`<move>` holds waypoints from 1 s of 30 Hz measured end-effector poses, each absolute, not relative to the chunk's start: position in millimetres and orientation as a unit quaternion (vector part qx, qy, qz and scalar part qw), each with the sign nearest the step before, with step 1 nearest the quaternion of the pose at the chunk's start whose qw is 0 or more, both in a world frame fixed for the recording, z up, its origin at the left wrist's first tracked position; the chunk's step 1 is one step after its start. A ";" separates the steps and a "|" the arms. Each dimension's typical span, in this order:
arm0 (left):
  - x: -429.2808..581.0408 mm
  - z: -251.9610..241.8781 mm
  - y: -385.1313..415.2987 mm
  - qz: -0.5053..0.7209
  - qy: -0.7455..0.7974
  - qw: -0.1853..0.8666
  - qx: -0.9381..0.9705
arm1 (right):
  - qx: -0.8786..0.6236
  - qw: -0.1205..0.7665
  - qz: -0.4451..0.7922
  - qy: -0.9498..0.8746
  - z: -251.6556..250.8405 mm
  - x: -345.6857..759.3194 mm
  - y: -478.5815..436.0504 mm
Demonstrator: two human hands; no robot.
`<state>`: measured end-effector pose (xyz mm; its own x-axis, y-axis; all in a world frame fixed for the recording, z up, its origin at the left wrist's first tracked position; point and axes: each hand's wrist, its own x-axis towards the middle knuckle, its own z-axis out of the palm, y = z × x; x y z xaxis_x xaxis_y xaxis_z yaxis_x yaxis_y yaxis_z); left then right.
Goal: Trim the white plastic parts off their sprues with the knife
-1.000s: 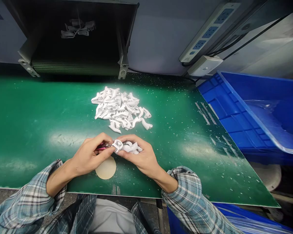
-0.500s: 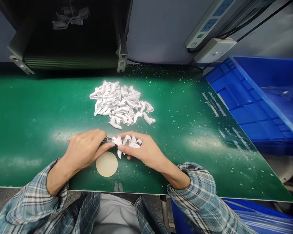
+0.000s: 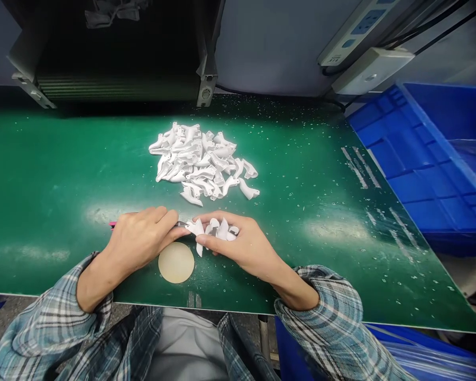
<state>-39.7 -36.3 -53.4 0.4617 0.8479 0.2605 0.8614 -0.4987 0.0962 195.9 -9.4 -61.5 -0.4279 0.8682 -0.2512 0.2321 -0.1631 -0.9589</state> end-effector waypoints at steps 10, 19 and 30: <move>-41.9 -54.2 -38.0 -0.133 -0.483 0.025 -0.865 | -0.476 0.275 0.598 -0.584 -61.8 195.9 -10.9; -37.0 -46.6 -38.1 -0.286 -0.461 -0.180 -0.821 | -0.334 0.314 0.818 -0.347 -76.2 195.2 -4.0; -37.7 -52.7 -45.1 -0.245 -0.451 -0.239 -0.824 | -0.301 0.314 0.854 -0.286 -75.6 195.0 -3.9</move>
<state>-37.7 -45.1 -52.7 0.4722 0.8612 0.1882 0.6266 -0.4781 0.6155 195.0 -3.9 -75.6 -0.6226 0.7076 -0.3342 -0.3635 -0.6397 -0.6773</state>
